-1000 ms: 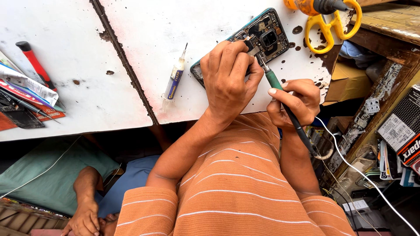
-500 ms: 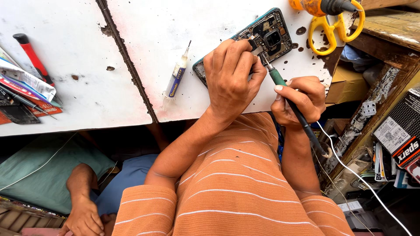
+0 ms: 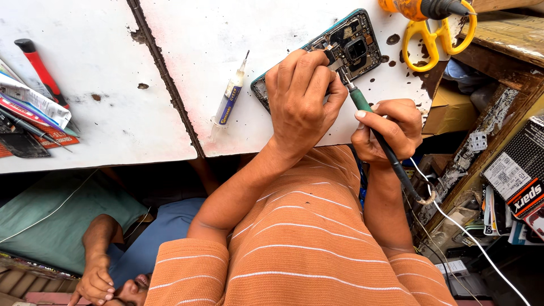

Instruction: The person uses a soldering iron and tweezers to work on a disassembled mobile phone's internal components. They apply flux, solder a ribbon cable, and inspect the connection while another person sits nearby.

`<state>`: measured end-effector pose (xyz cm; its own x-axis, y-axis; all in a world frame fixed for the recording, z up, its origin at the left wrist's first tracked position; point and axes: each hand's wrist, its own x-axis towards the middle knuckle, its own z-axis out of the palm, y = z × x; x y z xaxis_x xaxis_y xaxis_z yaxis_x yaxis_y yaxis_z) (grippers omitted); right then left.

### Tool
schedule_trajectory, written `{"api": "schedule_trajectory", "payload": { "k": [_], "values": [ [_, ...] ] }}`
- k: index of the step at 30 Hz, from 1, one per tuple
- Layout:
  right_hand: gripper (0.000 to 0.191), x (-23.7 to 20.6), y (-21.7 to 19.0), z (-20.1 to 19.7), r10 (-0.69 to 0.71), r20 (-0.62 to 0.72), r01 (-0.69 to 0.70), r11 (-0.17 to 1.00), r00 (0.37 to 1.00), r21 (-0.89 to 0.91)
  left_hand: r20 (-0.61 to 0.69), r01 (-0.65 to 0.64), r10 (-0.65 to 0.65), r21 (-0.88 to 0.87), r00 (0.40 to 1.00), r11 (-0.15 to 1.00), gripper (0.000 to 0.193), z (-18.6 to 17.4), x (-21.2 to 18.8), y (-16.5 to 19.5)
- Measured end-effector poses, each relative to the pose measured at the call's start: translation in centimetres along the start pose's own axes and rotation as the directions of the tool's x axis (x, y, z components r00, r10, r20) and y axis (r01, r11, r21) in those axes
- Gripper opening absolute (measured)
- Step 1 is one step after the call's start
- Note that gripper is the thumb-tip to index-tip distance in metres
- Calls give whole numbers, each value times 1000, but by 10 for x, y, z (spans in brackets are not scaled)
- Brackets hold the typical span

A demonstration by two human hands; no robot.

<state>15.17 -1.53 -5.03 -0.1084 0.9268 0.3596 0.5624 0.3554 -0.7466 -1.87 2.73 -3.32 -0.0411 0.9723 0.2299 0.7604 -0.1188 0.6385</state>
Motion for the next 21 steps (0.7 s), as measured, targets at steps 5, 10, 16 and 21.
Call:
{"api": "schedule_trajectory", "payload": {
  "k": [5, 10, 16, 21],
  "values": [
    [39, 0, 1, -1, -6, 11, 6, 1000, 1000, 1, 2, 0, 0, -8, 1000, 1000, 15, 0, 0, 0],
    [38, -1, 2, -3, -7, -10, 7, 1000, 1000, 8, 0, 2, -2, 0, 1000, 1000, 15, 1, 0, 0],
    [38, -3, 2, -1, 1, 0, -1, 1000, 1000, -3, 1, 2, -2, 4, 1000, 1000, 14, 1, 0, 1],
    [38, -3, 1, 0, 2, -1, -2, 1000, 1000, -2, 1, 2, -2, 5, 1000, 1000, 14, 0, 0, 1]
  ]
}}
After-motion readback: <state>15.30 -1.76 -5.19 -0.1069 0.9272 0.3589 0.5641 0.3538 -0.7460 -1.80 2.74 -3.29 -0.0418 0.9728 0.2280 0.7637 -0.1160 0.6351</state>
